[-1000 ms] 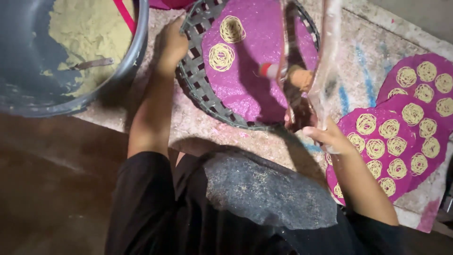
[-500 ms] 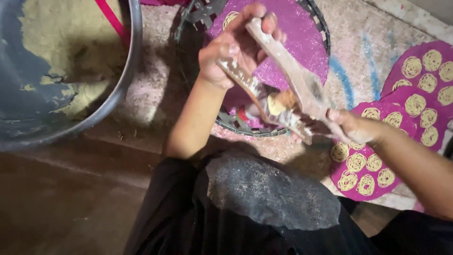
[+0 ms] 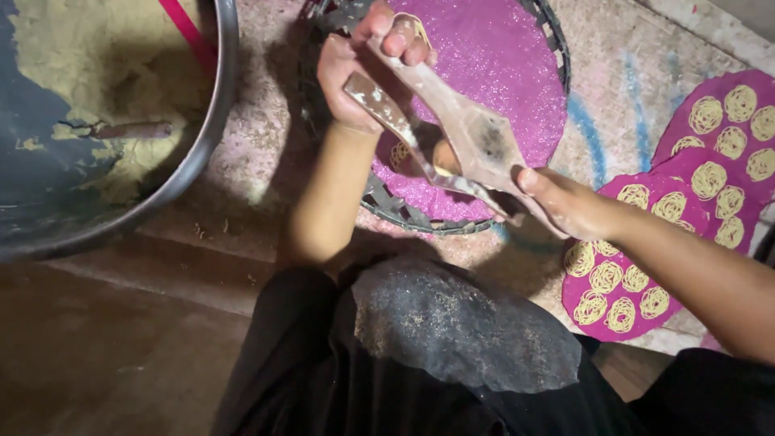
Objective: The person uses a manual dough press to extrude dough into spiral shapes onto a pink mat. They repeatedly load the press with dough from a large metal bowl and press it out in circular patterns.
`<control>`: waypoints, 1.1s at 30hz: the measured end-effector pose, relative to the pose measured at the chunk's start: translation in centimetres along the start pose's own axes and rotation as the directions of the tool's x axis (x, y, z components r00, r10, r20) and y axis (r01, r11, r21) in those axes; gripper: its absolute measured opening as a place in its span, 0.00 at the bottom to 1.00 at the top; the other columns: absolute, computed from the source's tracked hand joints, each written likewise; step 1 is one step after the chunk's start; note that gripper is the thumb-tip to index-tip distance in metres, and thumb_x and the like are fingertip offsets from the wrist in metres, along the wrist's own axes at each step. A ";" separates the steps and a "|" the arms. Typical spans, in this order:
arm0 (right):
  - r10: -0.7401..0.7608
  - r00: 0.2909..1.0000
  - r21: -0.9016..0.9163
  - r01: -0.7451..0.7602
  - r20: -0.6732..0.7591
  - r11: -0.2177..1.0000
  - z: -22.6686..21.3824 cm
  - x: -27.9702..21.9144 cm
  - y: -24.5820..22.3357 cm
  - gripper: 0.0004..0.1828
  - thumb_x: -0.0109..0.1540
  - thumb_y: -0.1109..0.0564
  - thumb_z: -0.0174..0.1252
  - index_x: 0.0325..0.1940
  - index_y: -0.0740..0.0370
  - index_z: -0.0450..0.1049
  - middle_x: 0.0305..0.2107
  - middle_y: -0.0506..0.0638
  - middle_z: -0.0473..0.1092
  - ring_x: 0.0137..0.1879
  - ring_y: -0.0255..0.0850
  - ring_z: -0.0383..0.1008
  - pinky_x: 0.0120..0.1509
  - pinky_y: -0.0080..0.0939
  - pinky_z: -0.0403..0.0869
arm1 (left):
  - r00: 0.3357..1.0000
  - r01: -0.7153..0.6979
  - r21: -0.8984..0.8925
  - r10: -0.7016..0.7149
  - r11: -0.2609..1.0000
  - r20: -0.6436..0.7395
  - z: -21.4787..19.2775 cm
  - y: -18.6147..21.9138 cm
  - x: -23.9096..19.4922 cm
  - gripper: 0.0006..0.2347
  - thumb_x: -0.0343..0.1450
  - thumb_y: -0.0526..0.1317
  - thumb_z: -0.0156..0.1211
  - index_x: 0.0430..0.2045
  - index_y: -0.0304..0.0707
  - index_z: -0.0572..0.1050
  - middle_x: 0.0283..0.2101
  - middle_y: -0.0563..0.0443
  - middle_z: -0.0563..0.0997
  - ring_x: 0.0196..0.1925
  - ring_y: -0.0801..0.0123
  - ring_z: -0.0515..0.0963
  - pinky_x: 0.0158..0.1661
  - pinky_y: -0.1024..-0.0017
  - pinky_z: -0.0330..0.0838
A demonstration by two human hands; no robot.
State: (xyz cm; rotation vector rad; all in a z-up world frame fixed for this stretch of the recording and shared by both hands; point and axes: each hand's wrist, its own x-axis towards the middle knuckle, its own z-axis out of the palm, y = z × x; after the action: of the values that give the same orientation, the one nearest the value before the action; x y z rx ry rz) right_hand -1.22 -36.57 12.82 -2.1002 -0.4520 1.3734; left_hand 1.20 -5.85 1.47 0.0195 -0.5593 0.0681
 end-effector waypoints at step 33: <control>-0.265 0.940 0.116 0.294 -0.214 0.949 -2.2 -0.6 1.3 0.47 0.66 0.21 0.40 0.53 0.71 0.73 0.39 0.56 0.77 0.46 0.43 0.78 0.52 0.42 0.75 | 0.458 0.888 0.405 -0.362 0.216 -0.812 -4.1 -1.6 -4.9 0.21 0.79 0.50 0.29 0.60 0.42 0.68 0.32 0.57 0.81 0.21 0.76 0.71 0.23 0.77 0.67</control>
State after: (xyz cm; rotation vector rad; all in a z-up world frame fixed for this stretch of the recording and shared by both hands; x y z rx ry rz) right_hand 0.54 -38.57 13.07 -1.9403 -0.5284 0.9944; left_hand -0.70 -7.54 -4.63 1.1897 0.2130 -0.5660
